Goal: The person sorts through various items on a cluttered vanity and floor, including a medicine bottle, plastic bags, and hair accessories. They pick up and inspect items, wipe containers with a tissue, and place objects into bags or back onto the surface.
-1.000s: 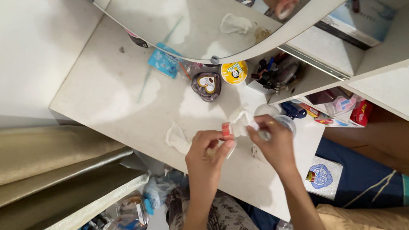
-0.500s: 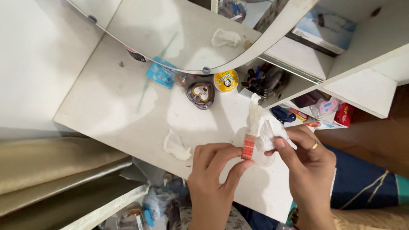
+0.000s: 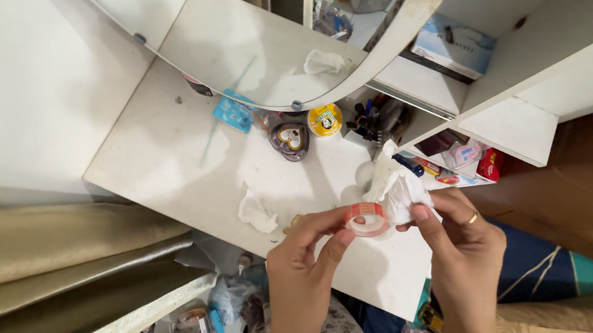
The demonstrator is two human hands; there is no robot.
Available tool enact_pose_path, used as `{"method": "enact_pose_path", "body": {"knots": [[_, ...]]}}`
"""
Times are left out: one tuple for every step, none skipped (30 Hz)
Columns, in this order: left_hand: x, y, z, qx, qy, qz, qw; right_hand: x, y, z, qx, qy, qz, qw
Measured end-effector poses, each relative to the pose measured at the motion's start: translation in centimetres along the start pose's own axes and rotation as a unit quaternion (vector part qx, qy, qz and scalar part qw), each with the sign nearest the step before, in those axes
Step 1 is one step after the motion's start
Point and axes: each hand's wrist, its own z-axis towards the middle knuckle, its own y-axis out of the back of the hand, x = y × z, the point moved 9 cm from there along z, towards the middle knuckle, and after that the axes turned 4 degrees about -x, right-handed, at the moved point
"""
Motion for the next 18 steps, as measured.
{"method": "enact_pose_path", "body": {"knots": [[0.3,0.1,0.0,-0.005,0.012,-0.022,1.0,0.0,0.0,-0.1,0.001,0.001,0.0,1.0],[0.5,0.2,-0.1,-0.011,0.023,-0.043,0.999,-0.1,-0.1,-0.1,0.003,0.003,0.001,1.0],[0.8,0.4,-0.1,-0.018,0.034,-0.065,0.997,-0.3,-0.2,-0.1,0.007,0.006,-0.003,1.0],[0.9,0.7,-0.1,-0.022,0.04,-0.068,0.997,-0.6,-0.5,0.0,0.012,0.009,-0.007,1.0],[1.0,0.9,0.0,-0.027,0.045,-0.071,0.996,-1.0,-0.8,0.0,0.017,0.012,-0.011,1.0],[1.1,1.3,-0.1,-0.033,0.051,-0.075,0.995,-1.7,-1.2,0.1,0.023,0.002,-0.028,0.999],[1.1,1.6,-0.1,-0.038,0.06,-0.087,0.994,-2.5,-1.9,0.2,0.03,-0.008,-0.044,0.999],[1.2,1.9,-0.2,-0.044,0.068,-0.1,0.992,-3.3,-2.5,0.3,0.038,-0.016,-0.061,0.997],[1.2,2.4,-0.3,-0.05,0.076,-0.112,0.99,-4.2,-3.2,0.2,0.046,-0.033,-0.056,0.997],[1.0,2.9,-0.3,-0.06,0.07,-0.111,0.989,-5.1,-3.9,0.2,0.055,-0.05,-0.051,0.996],[0.8,3.5,-0.3,-0.07,0.065,-0.111,0.989,-5.9,-4.6,0.0,0.064,-0.067,-0.046,0.995],[0.6,4.1,-0.3,-0.082,0.059,-0.111,0.989,-6.3,-5.3,-0.2,0.078,-0.074,-0.042,0.993],[0.6,4.8,-0.4,-0.094,0.059,-0.105,0.988,-6.8,-5.9,-0.5,0.093,-0.081,-0.038,0.992],[0.5,5.6,-0.5,-0.107,0.059,-0.098,0.988,-7.1,-6.6,-0.7,0.107,-0.087,-0.033,0.99],[0.4,6.4,-0.6,-0.119,0.06,-0.092,0.987,-7.6,-7.1,-1.0,0.112,-0.103,-0.036,0.988],[0.1,7.2,-0.8,-0.126,0.048,-0.096,0.986,-8.0,-7.7,-1.3,0.117,-0.118,-0.039,0.985],[-0.1,8.1,-1.1,-0.132,0.036,-0.099,0.986,-8.4,-8.3,-1.7,0.123,-0.133,-0.042,0.983],[-0.3,9.0,-1.6,-0.139,0.024,-0.104,0.985,-8.2,-9.1,-2.0,0.14,-0.122,-0.048,0.982]]}}
